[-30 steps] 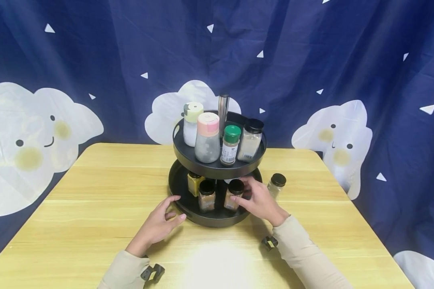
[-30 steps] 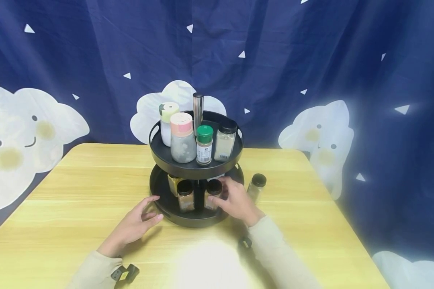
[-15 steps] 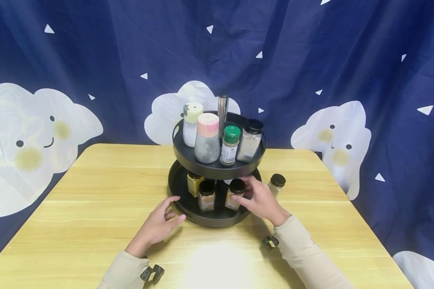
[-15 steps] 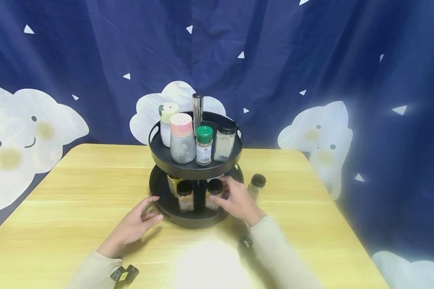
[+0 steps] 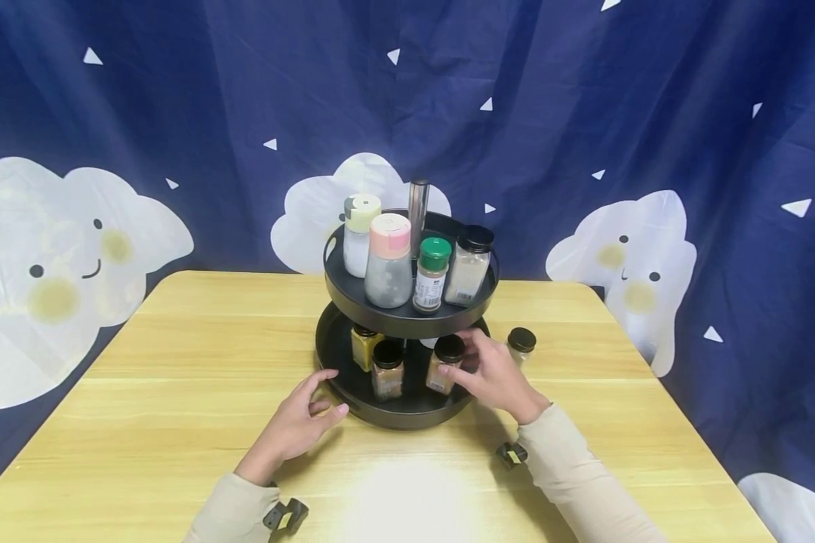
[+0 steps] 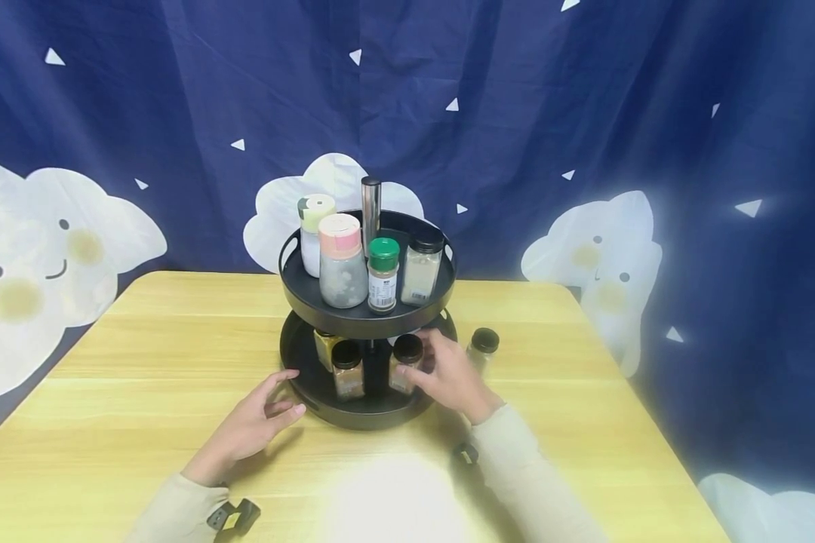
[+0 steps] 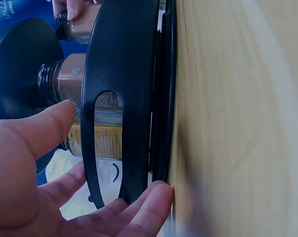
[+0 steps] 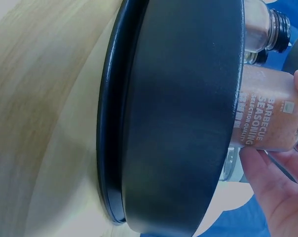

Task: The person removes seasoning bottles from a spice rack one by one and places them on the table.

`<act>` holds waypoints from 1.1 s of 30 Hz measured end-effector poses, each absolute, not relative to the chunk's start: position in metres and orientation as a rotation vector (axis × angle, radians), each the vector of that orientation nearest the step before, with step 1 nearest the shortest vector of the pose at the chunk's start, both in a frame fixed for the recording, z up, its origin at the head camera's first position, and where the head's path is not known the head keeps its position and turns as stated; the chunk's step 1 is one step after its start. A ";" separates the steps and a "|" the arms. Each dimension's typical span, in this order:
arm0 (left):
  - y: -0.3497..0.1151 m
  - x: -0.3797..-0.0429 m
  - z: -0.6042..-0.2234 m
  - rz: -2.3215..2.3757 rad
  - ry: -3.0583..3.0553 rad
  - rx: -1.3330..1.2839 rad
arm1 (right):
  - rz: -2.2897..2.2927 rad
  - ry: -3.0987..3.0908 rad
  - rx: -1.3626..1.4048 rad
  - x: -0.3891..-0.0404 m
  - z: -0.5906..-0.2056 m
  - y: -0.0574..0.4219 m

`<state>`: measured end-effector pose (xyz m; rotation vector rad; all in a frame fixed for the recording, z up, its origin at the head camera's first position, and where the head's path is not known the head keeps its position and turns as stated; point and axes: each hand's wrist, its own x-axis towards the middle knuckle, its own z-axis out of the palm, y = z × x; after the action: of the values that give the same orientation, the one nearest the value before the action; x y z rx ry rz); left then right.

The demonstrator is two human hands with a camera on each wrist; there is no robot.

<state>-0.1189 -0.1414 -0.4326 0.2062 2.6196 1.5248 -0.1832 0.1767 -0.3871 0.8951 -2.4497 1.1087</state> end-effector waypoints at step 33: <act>-0.140 -0.118 -0.430 1.527 2.615 0.187 | 1.127 -2.440 0.854 -0.183 -0.379 0.184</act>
<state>-0.1180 -0.1404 -0.4295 0.1867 2.6149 1.5265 -0.1832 0.1841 -0.3792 0.8539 -2.4395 1.1268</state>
